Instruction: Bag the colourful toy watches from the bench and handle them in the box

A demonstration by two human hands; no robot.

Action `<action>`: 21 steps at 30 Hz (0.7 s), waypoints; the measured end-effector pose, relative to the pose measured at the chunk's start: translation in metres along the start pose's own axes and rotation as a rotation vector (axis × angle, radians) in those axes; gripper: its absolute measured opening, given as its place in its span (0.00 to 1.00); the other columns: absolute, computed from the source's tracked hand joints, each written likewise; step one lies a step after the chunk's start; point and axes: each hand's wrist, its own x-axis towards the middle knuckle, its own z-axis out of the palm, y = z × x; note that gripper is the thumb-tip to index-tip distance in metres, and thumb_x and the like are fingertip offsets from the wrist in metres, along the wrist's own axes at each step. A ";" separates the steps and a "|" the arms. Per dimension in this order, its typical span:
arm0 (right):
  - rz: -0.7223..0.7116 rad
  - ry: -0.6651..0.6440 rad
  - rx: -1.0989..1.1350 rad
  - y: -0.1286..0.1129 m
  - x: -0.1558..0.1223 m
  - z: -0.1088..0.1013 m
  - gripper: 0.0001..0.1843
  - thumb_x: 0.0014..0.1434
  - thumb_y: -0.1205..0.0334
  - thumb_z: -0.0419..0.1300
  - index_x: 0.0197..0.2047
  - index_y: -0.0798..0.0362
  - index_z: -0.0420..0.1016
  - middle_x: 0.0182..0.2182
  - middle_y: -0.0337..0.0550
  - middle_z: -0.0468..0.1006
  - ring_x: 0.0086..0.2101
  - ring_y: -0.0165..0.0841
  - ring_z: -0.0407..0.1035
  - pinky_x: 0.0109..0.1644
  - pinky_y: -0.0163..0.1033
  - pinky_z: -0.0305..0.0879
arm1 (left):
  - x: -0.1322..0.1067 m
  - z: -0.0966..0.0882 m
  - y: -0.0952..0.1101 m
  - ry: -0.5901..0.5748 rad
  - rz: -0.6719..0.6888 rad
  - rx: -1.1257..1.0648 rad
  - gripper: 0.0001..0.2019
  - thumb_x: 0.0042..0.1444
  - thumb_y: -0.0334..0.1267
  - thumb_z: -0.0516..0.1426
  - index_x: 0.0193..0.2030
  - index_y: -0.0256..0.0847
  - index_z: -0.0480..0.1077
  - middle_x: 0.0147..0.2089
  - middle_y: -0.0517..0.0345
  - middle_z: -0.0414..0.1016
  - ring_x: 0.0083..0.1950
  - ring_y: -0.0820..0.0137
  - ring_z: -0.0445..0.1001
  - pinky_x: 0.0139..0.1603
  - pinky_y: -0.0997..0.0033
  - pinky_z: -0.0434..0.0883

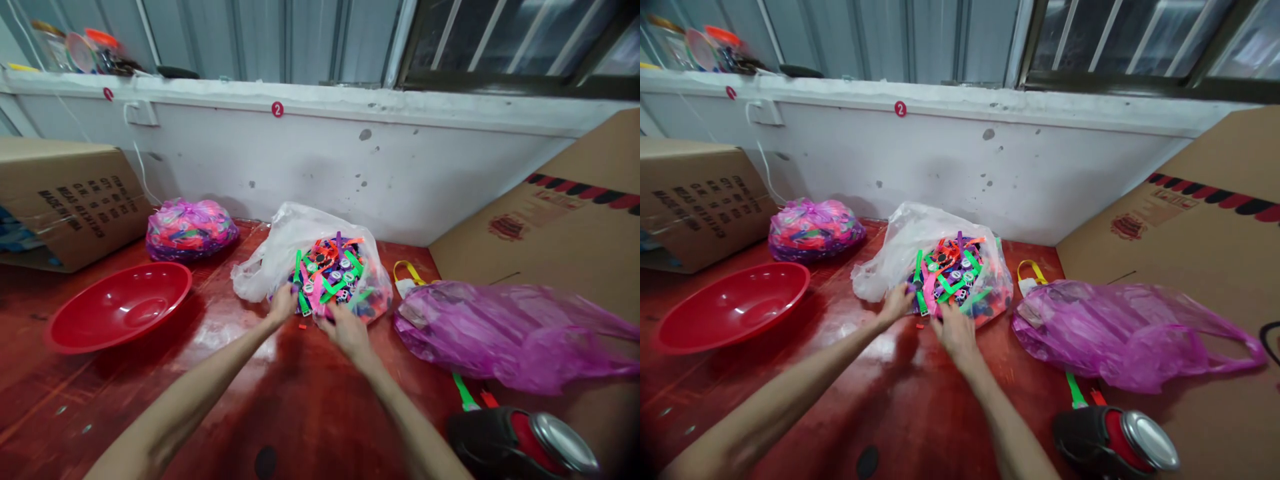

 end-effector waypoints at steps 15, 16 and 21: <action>-0.084 -0.015 -0.077 -0.059 0.043 0.073 0.42 0.52 0.43 0.55 0.64 0.48 0.44 0.62 0.58 0.46 0.51 0.49 0.57 0.43 0.48 0.63 | 0.007 -0.036 -0.029 0.474 0.036 0.016 0.23 0.54 0.43 0.50 0.55 0.34 0.59 0.56 0.43 0.60 0.60 0.59 0.56 0.62 0.59 0.53; -0.094 -0.015 -0.079 -0.064 0.049 0.079 0.42 0.52 0.43 0.56 0.64 0.49 0.46 0.62 0.58 0.46 0.52 0.50 0.56 0.44 0.50 0.63 | 0.008 -0.037 -0.043 0.506 0.021 0.112 0.27 0.52 0.44 0.52 0.57 0.34 0.56 0.60 0.42 0.56 0.63 0.57 0.51 0.63 0.57 0.51; -0.264 0.031 -0.162 -0.065 0.099 0.085 0.20 0.59 0.58 0.50 0.53 0.54 0.64 0.54 0.56 0.61 0.49 0.45 0.57 0.45 0.49 0.60 | 0.036 -0.038 -0.096 0.181 -0.043 0.129 0.22 0.48 0.44 0.56 0.49 0.36 0.65 0.54 0.45 0.64 0.57 0.60 0.61 0.58 0.62 0.59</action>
